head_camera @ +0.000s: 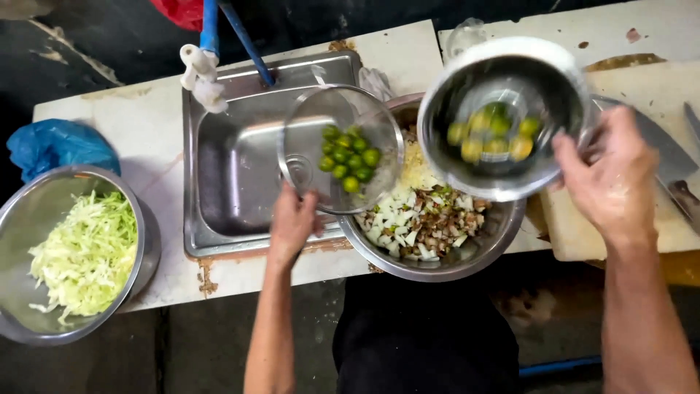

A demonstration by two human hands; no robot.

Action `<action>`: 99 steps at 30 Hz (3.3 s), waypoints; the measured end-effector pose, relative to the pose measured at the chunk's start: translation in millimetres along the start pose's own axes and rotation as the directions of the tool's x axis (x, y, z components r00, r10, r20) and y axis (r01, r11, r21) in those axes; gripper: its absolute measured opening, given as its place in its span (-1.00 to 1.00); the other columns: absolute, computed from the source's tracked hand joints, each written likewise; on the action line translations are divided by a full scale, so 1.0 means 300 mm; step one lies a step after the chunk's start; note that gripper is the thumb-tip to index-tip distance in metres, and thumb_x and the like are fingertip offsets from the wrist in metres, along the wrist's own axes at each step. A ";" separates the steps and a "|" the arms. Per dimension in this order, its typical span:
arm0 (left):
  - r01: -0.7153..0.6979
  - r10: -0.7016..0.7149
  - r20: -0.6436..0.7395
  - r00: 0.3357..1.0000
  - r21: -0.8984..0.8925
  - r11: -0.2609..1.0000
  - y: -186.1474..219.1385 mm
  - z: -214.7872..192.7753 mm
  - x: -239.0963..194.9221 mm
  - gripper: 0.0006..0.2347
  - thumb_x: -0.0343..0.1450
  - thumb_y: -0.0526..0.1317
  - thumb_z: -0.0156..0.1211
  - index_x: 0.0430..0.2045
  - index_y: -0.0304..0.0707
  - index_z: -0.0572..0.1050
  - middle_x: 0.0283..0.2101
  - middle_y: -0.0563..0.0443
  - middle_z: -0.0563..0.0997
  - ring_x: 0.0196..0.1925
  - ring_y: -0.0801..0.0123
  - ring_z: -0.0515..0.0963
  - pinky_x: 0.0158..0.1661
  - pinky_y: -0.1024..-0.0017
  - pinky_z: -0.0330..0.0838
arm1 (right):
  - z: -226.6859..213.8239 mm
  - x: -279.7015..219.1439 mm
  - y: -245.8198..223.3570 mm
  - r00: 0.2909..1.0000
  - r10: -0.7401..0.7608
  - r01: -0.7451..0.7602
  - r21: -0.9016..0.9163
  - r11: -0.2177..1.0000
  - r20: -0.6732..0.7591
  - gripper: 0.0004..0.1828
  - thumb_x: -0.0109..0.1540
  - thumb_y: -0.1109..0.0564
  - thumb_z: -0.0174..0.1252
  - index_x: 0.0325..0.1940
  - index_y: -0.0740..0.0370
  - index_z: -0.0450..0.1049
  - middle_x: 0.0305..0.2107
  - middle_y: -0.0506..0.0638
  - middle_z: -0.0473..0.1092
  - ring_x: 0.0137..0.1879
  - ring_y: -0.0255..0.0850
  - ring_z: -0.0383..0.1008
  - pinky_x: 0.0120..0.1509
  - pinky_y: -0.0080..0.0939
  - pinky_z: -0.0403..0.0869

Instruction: The person squeezes small green limes by hand over a strainer placed inside a large metal bowl containing chopped ingredients. The person repeatedly picks up limes, squeezes them to extract juice, and places the squeezed halves into a separate small bowl.

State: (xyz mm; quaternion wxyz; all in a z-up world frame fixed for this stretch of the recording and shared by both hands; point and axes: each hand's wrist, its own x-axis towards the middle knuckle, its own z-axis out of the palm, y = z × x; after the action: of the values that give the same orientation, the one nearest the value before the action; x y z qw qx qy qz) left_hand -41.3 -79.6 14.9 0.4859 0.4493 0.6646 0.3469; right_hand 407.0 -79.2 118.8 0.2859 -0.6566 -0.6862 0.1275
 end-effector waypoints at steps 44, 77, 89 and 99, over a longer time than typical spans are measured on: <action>0.039 -0.108 0.287 0.952 0.236 0.971 -0.069 0.421 -0.176 -0.77 0.65 -0.12 0.01 0.16 -0.14 0.41 -0.57 -0.10 0.63 -0.74 0.23 0.65 -0.16 0.30 0.66 | 0.105 -0.233 1.148 0.674 0.723 -0.718 0.095 0.690 -0.154 -0.58 0.50 -0.09 0.50 0.23 0.24 0.59 -0.03 0.22 0.63 -0.01 0.18 0.63 0.01 0.30 0.50; -0.102 0.222 0.183 0.958 -0.505 0.857 -0.063 0.671 0.068 -0.72 0.59 -0.31 0.46 0.21 -0.33 0.73 -0.08 -0.36 0.84 -0.01 0.19 0.83 -0.01 0.27 0.80 | 0.566 -0.079 0.075 0.943 0.053 -0.232 0.535 0.813 0.328 -0.53 0.29 0.27 0.53 0.30 0.22 0.69 -0.03 0.16 0.71 0.16 -0.05 0.74 0.28 0.05 0.72; -0.337 0.317 0.140 0.938 0.162 0.927 -0.088 0.754 0.147 -0.72 0.59 -0.29 0.29 0.20 -0.07 0.74 0.06 -0.18 0.85 0.23 -0.14 0.78 0.24 -0.09 0.68 | 0.567 -0.053 0.257 0.919 -0.373 0.380 -0.029 0.925 0.130 -0.63 0.50 0.10 0.34 0.35 0.28 0.58 -0.07 0.17 0.61 0.11 0.08 0.70 0.19 0.05 0.71; -0.585 0.567 0.339 0.751 0.738 0.335 -0.223 0.938 0.204 -0.86 0.54 -0.27 0.32 -0.09 -0.04 0.76 0.00 0.00 0.71 0.12 0.09 0.60 0.06 0.16 0.47 | 0.515 -0.084 0.257 0.919 -0.279 0.298 -0.029 0.954 0.280 -0.69 0.57 0.13 0.17 0.33 0.35 0.59 -0.16 0.20 0.63 0.04 0.08 0.72 0.18 0.04 0.70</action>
State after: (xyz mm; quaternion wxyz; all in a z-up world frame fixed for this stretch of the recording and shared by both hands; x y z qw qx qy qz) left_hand 203.1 -39.3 -146.3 0.0764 0.8266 0.5379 0.1468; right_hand 383.8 -64.6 -53.4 0.1807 -0.5341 -0.8123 0.1489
